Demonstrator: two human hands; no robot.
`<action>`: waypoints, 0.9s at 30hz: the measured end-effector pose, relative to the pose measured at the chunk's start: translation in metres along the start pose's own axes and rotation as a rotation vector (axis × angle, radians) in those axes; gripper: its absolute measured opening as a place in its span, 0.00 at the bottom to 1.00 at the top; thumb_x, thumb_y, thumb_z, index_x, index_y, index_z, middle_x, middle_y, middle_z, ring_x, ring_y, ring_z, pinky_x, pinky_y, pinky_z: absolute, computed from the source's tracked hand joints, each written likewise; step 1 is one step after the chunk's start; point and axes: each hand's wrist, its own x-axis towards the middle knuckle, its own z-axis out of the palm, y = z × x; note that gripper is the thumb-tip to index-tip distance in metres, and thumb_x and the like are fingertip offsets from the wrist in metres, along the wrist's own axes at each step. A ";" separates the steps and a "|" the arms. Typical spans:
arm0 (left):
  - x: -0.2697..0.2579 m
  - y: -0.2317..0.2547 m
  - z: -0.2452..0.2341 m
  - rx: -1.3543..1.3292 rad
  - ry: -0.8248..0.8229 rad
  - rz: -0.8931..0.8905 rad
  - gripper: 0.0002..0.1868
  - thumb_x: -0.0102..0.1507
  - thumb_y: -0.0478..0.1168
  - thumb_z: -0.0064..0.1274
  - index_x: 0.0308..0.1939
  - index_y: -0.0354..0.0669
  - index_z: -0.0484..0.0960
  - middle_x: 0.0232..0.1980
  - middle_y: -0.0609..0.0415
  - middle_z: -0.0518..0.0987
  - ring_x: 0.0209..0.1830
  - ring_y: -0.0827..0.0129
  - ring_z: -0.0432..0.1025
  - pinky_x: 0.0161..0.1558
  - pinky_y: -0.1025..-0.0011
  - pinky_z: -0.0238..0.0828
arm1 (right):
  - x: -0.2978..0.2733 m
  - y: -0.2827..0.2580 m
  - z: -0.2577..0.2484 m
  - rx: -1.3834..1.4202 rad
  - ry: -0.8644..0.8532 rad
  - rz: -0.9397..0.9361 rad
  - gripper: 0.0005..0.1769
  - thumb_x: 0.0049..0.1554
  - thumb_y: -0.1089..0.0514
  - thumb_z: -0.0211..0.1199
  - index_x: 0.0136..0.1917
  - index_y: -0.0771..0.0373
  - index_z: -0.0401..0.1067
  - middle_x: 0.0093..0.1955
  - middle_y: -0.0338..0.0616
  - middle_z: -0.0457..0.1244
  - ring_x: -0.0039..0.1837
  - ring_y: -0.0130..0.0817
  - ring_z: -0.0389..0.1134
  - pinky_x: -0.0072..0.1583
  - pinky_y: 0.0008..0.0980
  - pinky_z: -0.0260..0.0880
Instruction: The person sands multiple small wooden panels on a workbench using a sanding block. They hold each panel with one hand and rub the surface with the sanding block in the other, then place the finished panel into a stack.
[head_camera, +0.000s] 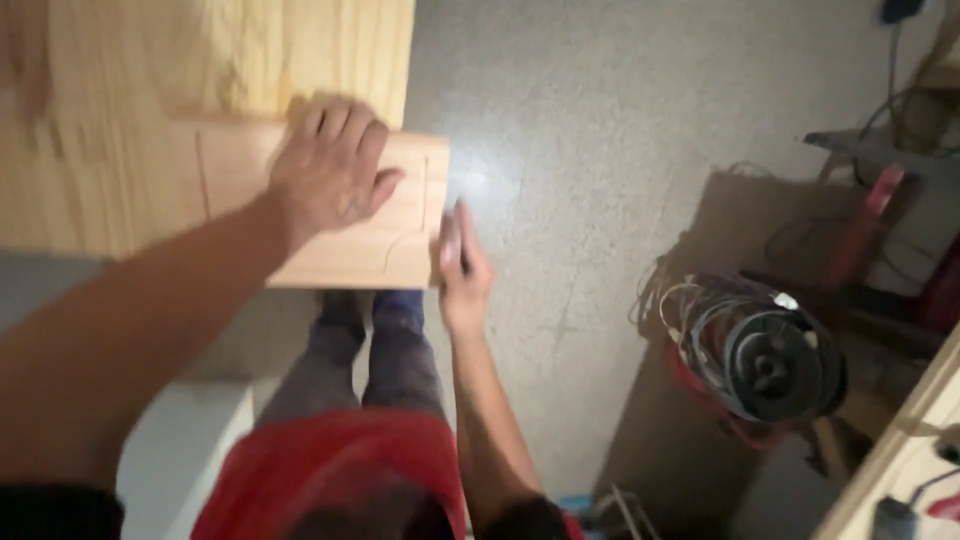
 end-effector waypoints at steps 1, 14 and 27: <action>0.000 0.001 0.004 0.056 0.132 0.026 0.36 0.73 0.67 0.30 0.64 0.39 0.73 0.63 0.42 0.73 0.60 0.52 0.67 0.62 0.57 0.60 | 0.020 -0.013 0.010 -0.172 -0.001 -0.126 0.39 0.64 0.49 0.60 0.79 0.71 0.53 0.79 0.58 0.54 0.78 0.40 0.57 0.75 0.36 0.61; -0.002 0.001 0.022 0.254 0.538 0.047 0.33 0.69 0.69 0.42 0.58 0.47 0.81 0.59 0.50 0.79 0.59 0.58 0.69 0.61 0.61 0.60 | 0.084 -0.029 0.023 -0.742 -0.048 -0.658 0.27 0.70 0.58 0.57 0.79 0.60 0.58 0.81 0.60 0.53 0.85 0.54 0.52 0.80 0.43 0.62; 0.018 0.014 -0.017 0.202 0.090 0.369 0.32 0.73 0.65 0.27 0.60 0.44 0.72 0.57 0.50 0.76 0.55 0.59 0.70 0.64 0.59 0.61 | -0.054 -0.014 0.032 -0.430 0.256 0.178 0.46 0.61 0.34 0.50 0.83 0.62 0.52 0.48 0.38 0.67 0.41 0.22 0.60 0.43 0.26 0.62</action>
